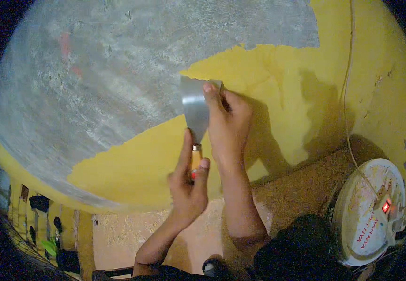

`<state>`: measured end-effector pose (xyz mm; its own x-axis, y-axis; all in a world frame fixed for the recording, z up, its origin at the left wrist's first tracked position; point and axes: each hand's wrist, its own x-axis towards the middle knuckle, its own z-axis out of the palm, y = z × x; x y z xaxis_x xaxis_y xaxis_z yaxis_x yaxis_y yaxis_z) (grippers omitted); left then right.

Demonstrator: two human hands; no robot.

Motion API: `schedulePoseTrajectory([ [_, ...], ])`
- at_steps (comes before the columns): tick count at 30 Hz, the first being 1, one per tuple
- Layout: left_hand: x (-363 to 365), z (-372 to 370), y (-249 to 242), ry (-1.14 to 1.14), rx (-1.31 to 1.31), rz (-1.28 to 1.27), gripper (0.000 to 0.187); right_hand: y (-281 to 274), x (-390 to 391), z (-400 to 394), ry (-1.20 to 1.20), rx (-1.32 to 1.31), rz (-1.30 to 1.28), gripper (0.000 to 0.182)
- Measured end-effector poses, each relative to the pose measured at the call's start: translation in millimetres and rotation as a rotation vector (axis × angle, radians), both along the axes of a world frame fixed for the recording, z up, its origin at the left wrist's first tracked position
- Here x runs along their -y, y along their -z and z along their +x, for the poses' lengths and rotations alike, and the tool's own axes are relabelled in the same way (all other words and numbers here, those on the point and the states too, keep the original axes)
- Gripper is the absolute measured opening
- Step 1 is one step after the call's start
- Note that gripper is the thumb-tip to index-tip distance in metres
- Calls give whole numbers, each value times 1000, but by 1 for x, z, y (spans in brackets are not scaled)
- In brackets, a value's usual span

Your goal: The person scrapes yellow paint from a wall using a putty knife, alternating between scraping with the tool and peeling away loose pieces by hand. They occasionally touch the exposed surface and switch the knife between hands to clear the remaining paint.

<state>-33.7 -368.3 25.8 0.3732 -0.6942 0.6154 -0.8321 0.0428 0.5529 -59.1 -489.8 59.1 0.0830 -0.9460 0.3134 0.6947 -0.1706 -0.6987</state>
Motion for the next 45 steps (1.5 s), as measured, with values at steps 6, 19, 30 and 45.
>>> schedulePoseTrajectory([
  [6, 5, -6, 5, -28, 5, -21, 53, -7, -1, -4, 47, -111, -7, 34],
  [19, 10, -4, -4, -2, -182, -38, 55, -13, 6, 0, 149, -142, -62, 40],
  [30, 13, -5, -39, -15, -187, -15, 53, -26, 10, 5, 154, 24, -46, 39],
  [45, -44, 13, -113, -167, 113, 232, 45, -6, -61, 15, -602, 317, 240, 31],
])
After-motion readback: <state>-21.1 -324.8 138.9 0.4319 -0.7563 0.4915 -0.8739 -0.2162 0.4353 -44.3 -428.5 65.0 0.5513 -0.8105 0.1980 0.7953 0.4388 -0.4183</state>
